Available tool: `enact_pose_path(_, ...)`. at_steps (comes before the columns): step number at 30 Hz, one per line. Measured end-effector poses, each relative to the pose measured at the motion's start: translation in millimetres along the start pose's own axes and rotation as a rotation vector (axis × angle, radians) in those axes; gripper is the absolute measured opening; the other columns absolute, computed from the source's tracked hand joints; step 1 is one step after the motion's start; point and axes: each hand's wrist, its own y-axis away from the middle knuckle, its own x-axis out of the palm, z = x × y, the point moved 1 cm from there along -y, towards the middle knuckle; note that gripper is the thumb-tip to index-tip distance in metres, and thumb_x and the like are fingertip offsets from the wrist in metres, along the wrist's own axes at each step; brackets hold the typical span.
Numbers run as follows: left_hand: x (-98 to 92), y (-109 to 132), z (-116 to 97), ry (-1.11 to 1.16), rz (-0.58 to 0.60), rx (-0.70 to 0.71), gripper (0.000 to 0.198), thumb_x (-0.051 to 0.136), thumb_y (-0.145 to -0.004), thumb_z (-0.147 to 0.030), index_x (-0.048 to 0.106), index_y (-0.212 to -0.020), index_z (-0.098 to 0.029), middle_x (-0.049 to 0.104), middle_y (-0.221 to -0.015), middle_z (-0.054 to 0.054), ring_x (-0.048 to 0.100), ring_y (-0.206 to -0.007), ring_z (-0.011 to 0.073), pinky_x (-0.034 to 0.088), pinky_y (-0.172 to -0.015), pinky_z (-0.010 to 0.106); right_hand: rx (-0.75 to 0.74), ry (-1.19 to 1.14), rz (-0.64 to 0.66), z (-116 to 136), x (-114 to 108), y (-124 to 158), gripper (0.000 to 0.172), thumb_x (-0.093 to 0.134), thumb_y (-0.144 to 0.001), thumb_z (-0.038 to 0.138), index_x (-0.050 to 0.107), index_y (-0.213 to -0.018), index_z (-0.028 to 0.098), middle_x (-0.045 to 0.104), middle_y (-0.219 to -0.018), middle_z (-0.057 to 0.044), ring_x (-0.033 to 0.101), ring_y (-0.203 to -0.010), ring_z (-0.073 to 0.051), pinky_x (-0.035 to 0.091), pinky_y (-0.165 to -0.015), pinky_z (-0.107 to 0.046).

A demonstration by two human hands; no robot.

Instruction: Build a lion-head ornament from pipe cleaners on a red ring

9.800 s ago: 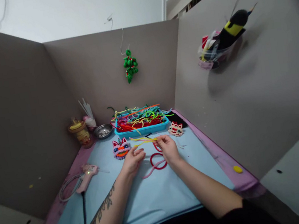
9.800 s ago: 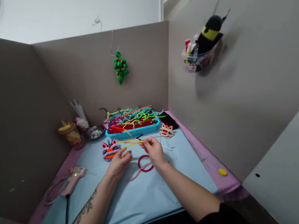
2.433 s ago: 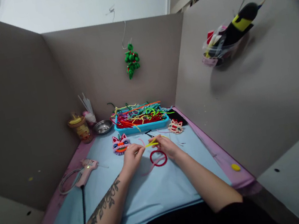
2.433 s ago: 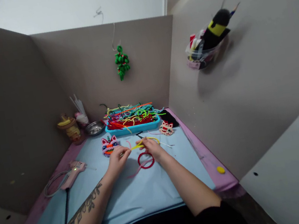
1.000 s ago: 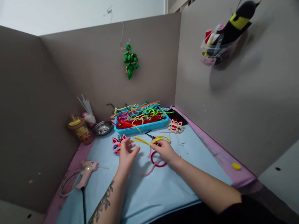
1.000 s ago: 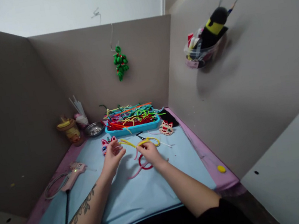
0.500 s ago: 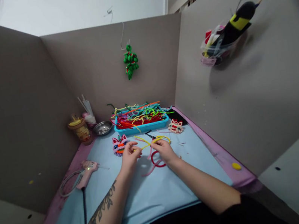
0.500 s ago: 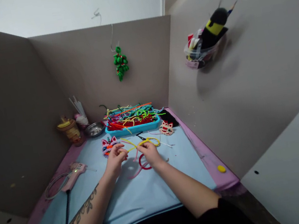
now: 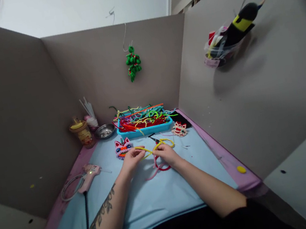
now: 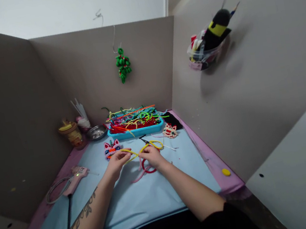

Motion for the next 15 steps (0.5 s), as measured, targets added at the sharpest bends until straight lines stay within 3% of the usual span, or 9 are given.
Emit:
enact_pose_path(5,-2.1,-2,3,-0.096,-0.034,0.043,0.024,0.071,-0.06,-0.036,0.061,-0.058,-0.015,0.065,-0.068,0.005,0.057,-0.066,0.0157,0.043,-0.065,0.027,-0.02,0.112,0.101,-4,2,1,0.016,0.062,-0.064,0.03,0.061,-0.061,0.014,0.054,-0.055,0.002,0.046,-0.053,-0.01,0.034,-0.053,-0.022)
enact_pose_path(11,-2.7,-1,7,-0.311,-0.036,0.04,0.024,0.067,-0.064,-0.038,0.062,-0.057,-0.015,0.059,-0.055,0.001,0.049,-0.052,0.0122,0.037,-0.051,0.023,-0.143,0.292,0.127,0,7,6,0.014,0.059,-0.066,0.021,0.059,-0.054,0.015,0.052,-0.058,0.002,0.048,-0.057,-0.011,0.035,-0.055,-0.022)
enact_pose_path(15,-1.0,0,3,-0.355,-0.022,0.139,0.021,0.068,-0.061,-0.036,0.065,-0.056,-0.016,0.062,-0.064,0.004,0.056,-0.064,0.0173,0.041,-0.057,0.025,-0.172,0.319,0.094,3,11,7,0.018,0.059,-0.066,0.022,0.055,-0.05,0.016,0.051,-0.058,0.002,0.047,-0.058,-0.011,0.035,-0.056,-0.022)
